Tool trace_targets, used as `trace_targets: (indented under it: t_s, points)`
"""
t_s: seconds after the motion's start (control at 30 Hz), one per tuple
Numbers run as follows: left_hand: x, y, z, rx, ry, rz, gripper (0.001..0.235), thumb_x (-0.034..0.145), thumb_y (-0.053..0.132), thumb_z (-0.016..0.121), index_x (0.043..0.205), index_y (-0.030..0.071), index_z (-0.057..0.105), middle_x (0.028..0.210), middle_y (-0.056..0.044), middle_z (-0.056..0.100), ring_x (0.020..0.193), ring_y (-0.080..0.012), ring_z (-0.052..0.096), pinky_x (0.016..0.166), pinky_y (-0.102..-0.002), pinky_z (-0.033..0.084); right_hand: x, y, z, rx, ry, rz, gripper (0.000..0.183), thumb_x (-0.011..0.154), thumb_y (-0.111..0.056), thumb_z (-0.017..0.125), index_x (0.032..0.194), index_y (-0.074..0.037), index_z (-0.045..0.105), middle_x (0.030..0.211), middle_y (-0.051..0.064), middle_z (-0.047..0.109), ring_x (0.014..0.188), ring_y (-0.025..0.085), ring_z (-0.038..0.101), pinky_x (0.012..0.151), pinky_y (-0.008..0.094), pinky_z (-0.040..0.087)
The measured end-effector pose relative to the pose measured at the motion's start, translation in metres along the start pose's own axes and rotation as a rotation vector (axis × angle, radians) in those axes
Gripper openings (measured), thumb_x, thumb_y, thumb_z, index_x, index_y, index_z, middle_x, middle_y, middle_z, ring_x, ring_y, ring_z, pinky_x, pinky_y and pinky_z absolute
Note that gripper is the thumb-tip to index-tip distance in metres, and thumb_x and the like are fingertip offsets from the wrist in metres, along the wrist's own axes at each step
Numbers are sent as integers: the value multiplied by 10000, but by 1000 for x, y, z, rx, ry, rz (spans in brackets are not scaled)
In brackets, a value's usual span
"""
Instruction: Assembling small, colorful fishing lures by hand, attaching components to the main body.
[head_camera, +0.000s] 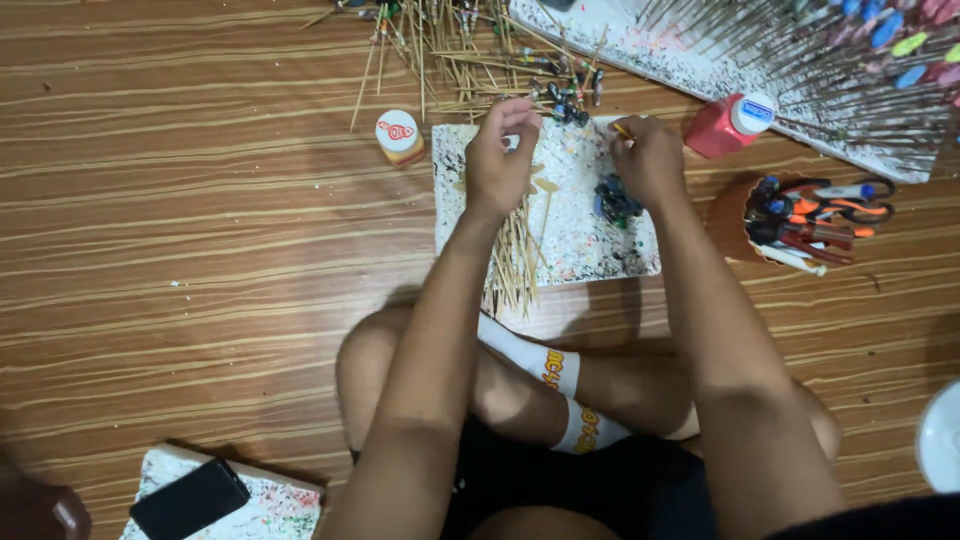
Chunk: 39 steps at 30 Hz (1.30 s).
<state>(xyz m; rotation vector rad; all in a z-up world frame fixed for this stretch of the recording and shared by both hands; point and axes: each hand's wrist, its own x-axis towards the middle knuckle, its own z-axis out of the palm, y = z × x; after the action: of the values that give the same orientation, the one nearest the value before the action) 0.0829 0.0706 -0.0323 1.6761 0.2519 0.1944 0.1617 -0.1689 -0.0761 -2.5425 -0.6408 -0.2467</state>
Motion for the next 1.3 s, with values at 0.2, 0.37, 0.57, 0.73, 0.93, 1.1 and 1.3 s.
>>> trace_targets:
  t_s: [0.2, 0.37, 0.57, 0.73, 0.93, 1.1, 1.3]
  points:
    - [5, -1, 2, 62, 23, 72, 300, 983, 288, 626, 1243, 141, 594, 1154, -26, 739, 1076, -158, 702, 827, -331, 571, 44, 12, 34, -22, -202, 39, 485, 741, -84, 875, 1208, -20, 760, 966, 190, 744, 707, 322, 670, 684, 426, 526]
    - [5, 7, 2, 77, 10, 77, 281, 983, 249, 623, 1240, 141, 592, 1145, -27, 738, 1077, -158, 700, 798, -335, 581, 55, 8, 45, -68, -257, 215, 300, 774, -84, 783, 1070, -72, 738, 918, 151, 758, 742, 339, 696, 685, 467, 536]
    - [3, 5, 8, 31, 23, 148, 285, 967, 207, 653, 1225, 96, 606, 1112, -43, 746, 1033, -158, 716, 875, -316, 572, 40, -2, 18, 212, -123, 47, 328, 837, 65, 700, 1145, -48, 718, 935, 71, 730, 703, 195, 635, 642, 328, 499]
    - [-3, 0, 11, 17, 23, 239, 291, 948, 189, 668, 1208, 65, 625, 1106, -72, 747, 1001, -187, 721, 883, -324, 571, 27, -13, -4, 266, -71, 70, 286, 958, -18, 723, 1239, -65, 704, 1031, 64, 724, 792, 183, 620, 720, 324, 503]
    - [-11, -2, 10, 57, -33, 177, 276, 992, 264, 661, 1242, 149, 671, 1126, -160, 749, 1097, -377, 709, 973, -472, 546, 18, -11, -17, 726, 8, 232, 275, 981, -31, 747, 1248, -74, 703, 848, 5, 573, 783, 88, 598, 687, 190, 505]
    - [-39, 24, 20, 14, -173, 310, 431, 996, 308, 720, 1405, 254, 595, 1247, -182, 671, 1147, -409, 696, 971, -480, 567, -6, -53, -53, 915, 41, 298, 400, 954, -49, 762, 1318, -39, 596, 1003, -18, 639, 810, 29, 643, 646, 113, 535]
    - [-70, 24, 54, -492, -287, 111, 331, 936, 221, 814, 1244, 141, 722, 1114, -116, 756, 992, -178, 752, 896, -310, 608, -67, -102, -84, 775, 78, 158, 409, 958, 24, 713, 1315, -65, 535, 1067, 71, 744, 819, 26, 586, 721, 126, 474]
